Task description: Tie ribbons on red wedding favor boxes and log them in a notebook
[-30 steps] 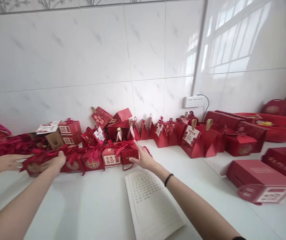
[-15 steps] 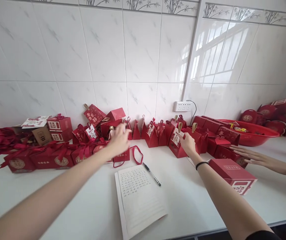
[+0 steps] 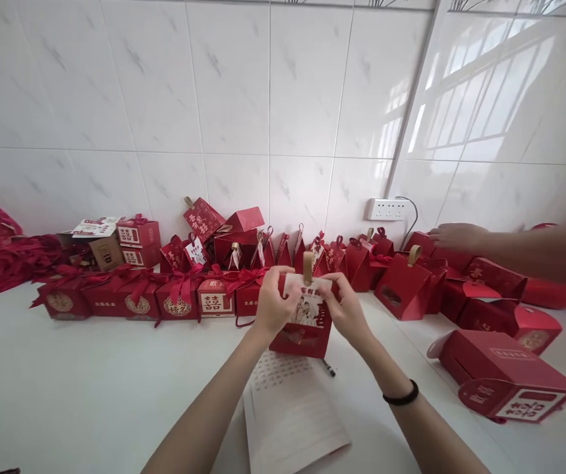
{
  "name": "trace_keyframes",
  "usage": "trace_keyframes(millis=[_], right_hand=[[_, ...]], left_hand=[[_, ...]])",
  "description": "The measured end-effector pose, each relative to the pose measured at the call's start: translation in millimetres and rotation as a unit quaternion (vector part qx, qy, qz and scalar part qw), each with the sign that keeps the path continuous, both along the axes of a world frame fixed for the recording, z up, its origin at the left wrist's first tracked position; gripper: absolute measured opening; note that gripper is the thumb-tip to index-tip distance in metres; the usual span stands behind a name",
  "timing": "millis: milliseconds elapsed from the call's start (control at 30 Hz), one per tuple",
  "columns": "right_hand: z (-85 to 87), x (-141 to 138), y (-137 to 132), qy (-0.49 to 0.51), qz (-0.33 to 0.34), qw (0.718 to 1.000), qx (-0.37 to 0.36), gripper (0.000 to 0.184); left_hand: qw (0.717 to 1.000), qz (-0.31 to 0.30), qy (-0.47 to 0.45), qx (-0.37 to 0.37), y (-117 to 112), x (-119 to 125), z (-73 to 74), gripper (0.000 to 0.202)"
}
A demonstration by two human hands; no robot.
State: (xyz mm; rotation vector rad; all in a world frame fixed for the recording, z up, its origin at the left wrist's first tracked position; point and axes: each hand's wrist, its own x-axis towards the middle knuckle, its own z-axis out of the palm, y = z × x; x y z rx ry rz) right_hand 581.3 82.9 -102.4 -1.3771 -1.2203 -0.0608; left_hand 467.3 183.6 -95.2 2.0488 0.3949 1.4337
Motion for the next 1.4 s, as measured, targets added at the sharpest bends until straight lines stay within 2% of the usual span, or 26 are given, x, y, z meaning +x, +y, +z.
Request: trace_keyframes(millis=[67,167,233,367,433,500,600,733,867,967,1067,1133,1167,1200,1267,1333,1400], right_hand=[[-13.0,-12,6,-0.013,0.012,1.000,-0.012,0.021],[-25.6,-24,9,-0.015,0.014,1.000,-0.005,0.018],[-28.2,-30,7,-0.005,0.011,1.000,0.002,0.017],[-27.5,-35,3,0.005,0.034,0.999,0.001,0.017],[-26.8,-36,2,0.001,0.052,0.999,-0.001,0.017],[-26.4,-37,2,0.000,0.062,0.998,-0.005,0.017],[-25.9,-38,2,0.018,0.069,0.997,-0.004,0.016],[-26.2,-41,4,0.040,0.076,0.996,-0.004,0.017],[-29.7,-43,6,0.039,0.068,0.997,0.000,0.022],[-33.9,-41,7,0.046,0.068,0.997,-0.010,0.034],[-37.4,-38,7,0.060,0.056,0.996,-0.035,0.038],[-38.5,-34,7,0.058,0.054,0.996,-0.048,0.031],[-38.6,-31,6,0.053,0.064,0.995,-0.047,0.030],[-38.7,-28,6,0.047,0.076,0.995,-0.041,0.031],[-38.9,-19,5,0.033,0.077,0.996,-0.022,0.035],[-40.4,-9,5,0.016,0.024,0.999,-0.035,0.037],[-43.6,0,5,-0.022,-0.043,0.992,-0.118,0.034]], left_hand=[[1.000,-0.008,0.024,0.010,6,-10,-6.1,0.004],[0.999,-0.030,0.021,-0.009,10,-21,-16.2,0.006],[0.999,-0.044,0.014,-0.016,11,-25,-17.3,0.004],[0.994,-0.106,0.018,-0.006,13,-33,-5.3,0.010],[0.989,-0.145,0.017,-0.018,13,-38,2.0,0.008],[0.985,-0.170,0.021,-0.032,12,-42,6.8,0.016],[0.985,-0.166,0.020,-0.040,7,-42,8.7,0.018],[0.989,-0.146,0.009,-0.011,2,-38,7.4,0.003],[0.988,-0.149,0.026,-0.020,2,-37,7.6,0.011],[0.988,-0.150,0.029,-0.030,6,-38,6.8,0.011],[0.986,-0.162,0.015,-0.043,11,-41,-0.3,0.030],[0.980,-0.178,0.036,-0.080,17,-43,-8.5,0.038],[0.977,-0.178,0.054,-0.107,20,-43,-12.5,0.035],[0.975,-0.163,0.063,-0.138,24,-43,-15.5,0.029],[0.966,-0.112,0.024,-0.231,32,-42,-16.2,0.022],[0.943,-0.066,-0.054,-0.323,40,-41,-7.7,0.022],[0.910,-0.065,-0.096,-0.398,46,-43,8.4,0.021]])
